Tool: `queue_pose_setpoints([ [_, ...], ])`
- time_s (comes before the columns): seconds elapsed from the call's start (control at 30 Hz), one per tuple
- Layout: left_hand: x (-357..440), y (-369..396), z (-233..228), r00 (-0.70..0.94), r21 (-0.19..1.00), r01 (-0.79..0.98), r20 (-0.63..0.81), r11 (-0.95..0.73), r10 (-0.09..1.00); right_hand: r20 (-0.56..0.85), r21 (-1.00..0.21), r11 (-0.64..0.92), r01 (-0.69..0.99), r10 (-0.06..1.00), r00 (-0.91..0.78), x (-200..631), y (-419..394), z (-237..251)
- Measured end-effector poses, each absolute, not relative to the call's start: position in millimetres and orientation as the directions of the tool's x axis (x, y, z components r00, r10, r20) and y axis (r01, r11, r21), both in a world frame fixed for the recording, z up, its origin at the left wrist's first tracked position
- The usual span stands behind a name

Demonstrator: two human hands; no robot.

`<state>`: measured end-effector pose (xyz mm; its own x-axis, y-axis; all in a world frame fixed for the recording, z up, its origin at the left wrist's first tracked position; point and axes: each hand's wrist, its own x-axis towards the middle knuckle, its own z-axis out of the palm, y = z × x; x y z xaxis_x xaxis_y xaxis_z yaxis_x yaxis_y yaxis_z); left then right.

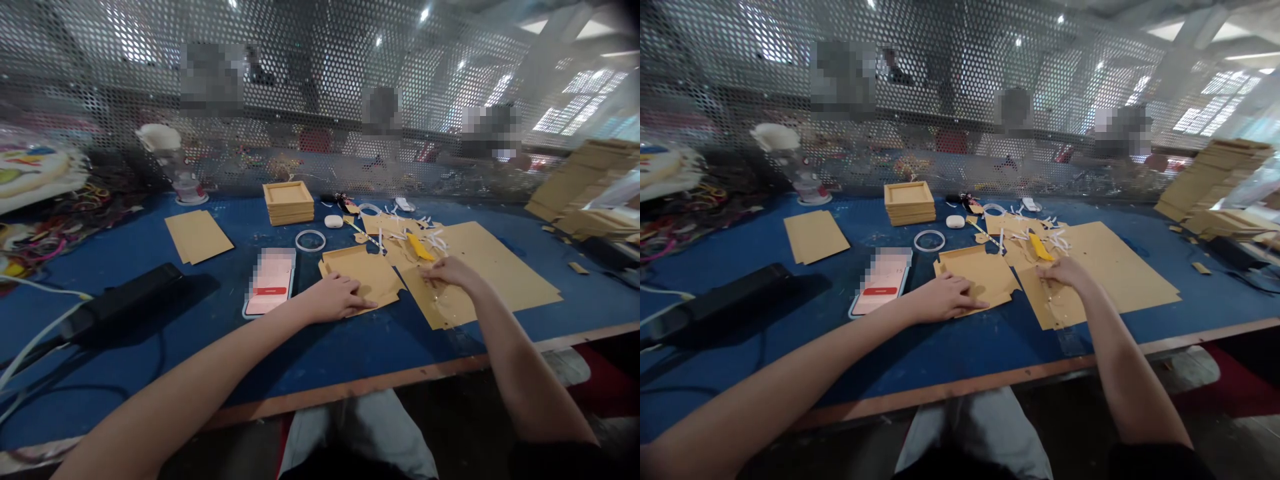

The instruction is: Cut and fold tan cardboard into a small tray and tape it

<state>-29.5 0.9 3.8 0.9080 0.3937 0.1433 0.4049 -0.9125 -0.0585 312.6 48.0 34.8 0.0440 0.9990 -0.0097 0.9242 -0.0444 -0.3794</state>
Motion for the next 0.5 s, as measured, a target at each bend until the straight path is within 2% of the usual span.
queue_pose_setpoints([
  [0.07,-29.5,0.9,4.7,0.909,-0.055,0.405,0.138,-0.913,0.394,-0.077,-0.485,-0.066,0.872,0.997,0.032,300.1,32.8,38.8],
  [0.17,-29.6,1.7,4.7,0.908,-0.036,0.402,0.142,-0.915,0.394,-0.097,-0.652,-0.058,0.756,0.995,-0.007,269.3,-4.8,40.2],
  [0.2,-29.7,2.1,4.2,0.908,-0.033,0.401,0.145,-0.916,0.393,-0.127,-0.768,-0.088,0.635,0.992,-0.016,256.5,-20.0,39.1],
  [0.23,-29.8,2.6,3.5,0.908,-0.031,0.400,0.147,-0.916,0.392,-0.177,-0.828,-0.128,0.546,0.983,-0.039,242.9,-35.3,37.1],
  [0.3,-30.0,3.4,2.1,0.907,-0.028,0.404,0.146,-0.915,0.396,-0.286,-0.847,-0.185,0.499,0.949,-0.133,215.1,-63.0,31.1],
  [0.37,-30.0,4.1,1.2,0.901,-0.011,0.417,0.138,-0.909,0.411,-0.344,-0.827,-0.208,0.523,0.922,-0.178,189.6,-82.0,23.4],
  [0.5,-29.2,6.1,2.0,0.887,0.053,0.444,0.118,-0.895,0.447,-0.281,-0.786,-0.139,0.602,0.948,-0.147,155.7,-90.1,11.3],
])
